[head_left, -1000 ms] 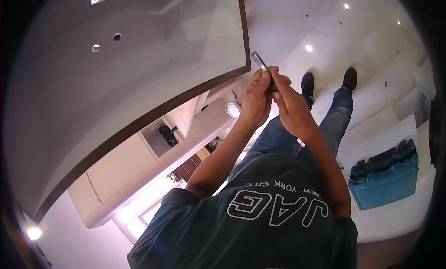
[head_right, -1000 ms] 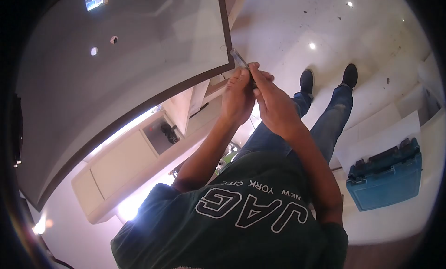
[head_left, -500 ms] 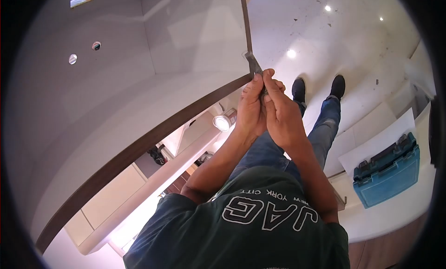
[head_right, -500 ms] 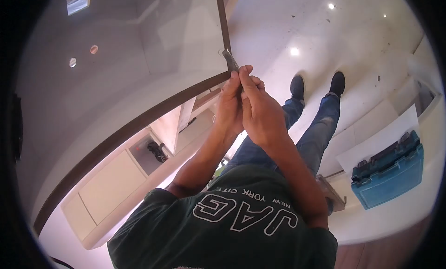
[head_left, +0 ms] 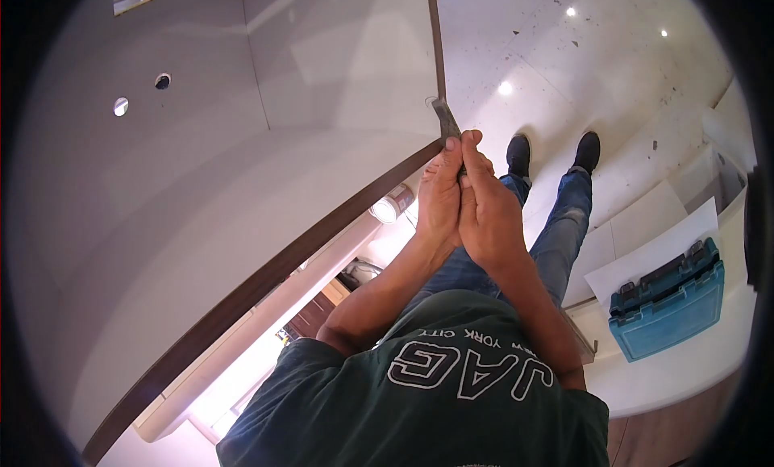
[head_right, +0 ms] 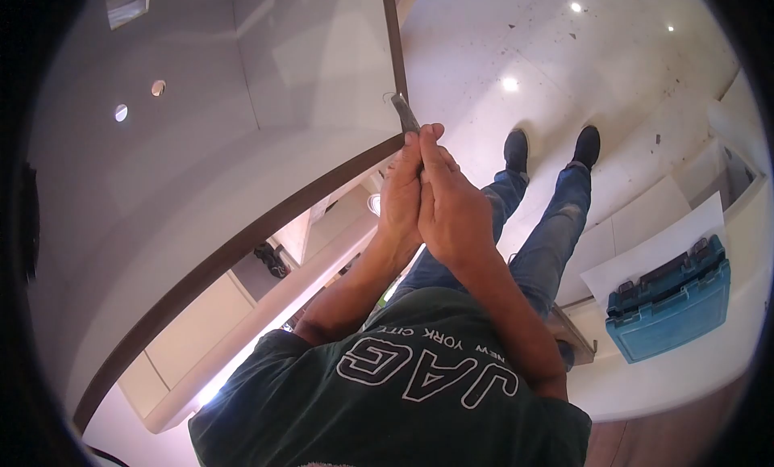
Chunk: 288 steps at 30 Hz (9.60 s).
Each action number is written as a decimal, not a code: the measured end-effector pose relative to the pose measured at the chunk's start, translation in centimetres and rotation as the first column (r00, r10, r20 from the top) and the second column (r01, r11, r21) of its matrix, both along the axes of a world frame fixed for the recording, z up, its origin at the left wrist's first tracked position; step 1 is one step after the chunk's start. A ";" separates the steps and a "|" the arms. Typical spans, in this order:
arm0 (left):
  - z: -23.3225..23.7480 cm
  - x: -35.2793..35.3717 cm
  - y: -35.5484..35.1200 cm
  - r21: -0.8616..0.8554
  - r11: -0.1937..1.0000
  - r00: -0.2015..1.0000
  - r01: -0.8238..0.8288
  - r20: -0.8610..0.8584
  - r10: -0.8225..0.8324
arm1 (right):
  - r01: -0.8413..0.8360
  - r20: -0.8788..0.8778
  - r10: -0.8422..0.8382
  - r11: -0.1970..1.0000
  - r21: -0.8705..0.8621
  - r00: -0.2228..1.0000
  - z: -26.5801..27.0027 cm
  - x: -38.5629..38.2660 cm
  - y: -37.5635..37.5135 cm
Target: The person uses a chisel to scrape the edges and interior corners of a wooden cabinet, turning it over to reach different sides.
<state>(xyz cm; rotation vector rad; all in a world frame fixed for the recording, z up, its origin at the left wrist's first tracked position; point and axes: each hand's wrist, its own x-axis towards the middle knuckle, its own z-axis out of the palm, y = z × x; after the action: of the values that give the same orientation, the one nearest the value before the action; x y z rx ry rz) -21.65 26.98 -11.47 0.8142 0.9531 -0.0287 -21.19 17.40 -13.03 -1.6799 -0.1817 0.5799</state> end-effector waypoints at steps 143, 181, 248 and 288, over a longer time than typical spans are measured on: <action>6.5 6.5 1.1 0.095 -0.946 0.281 0.311 -0.960 -0.004 | 0.039 0.064 -0.036 0.998 -0.053 0.997 0.8 2.9 1.7; 6.0 7.2 1.0 0.230 -0.899 0.397 0.373 -0.915 -0.070 | 0.080 0.084 -0.080 0.997 0.005 0.993 -0.2 3.7 1.9; 8.7 17.3 -0.3 0.727 0.155 0.723 0.668 -0.587 -0.365 | 0.143 -0.155 -0.157 0.984 -0.103 0.975 -9.7 3.7 -15.6; 6.8 4.1 -1.7 0.118 -0.856 0.217 0.502 -0.976 -0.007 | 0.567 -0.696 -0.311 0.806 0.168 0.647 -18.9 -7.2 -7.9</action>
<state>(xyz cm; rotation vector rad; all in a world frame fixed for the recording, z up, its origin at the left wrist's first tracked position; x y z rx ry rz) -17.55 25.24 -4.63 3.4476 0.0282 -0.7915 -28.37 9.47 -31.91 -1.0045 0.5951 0.6543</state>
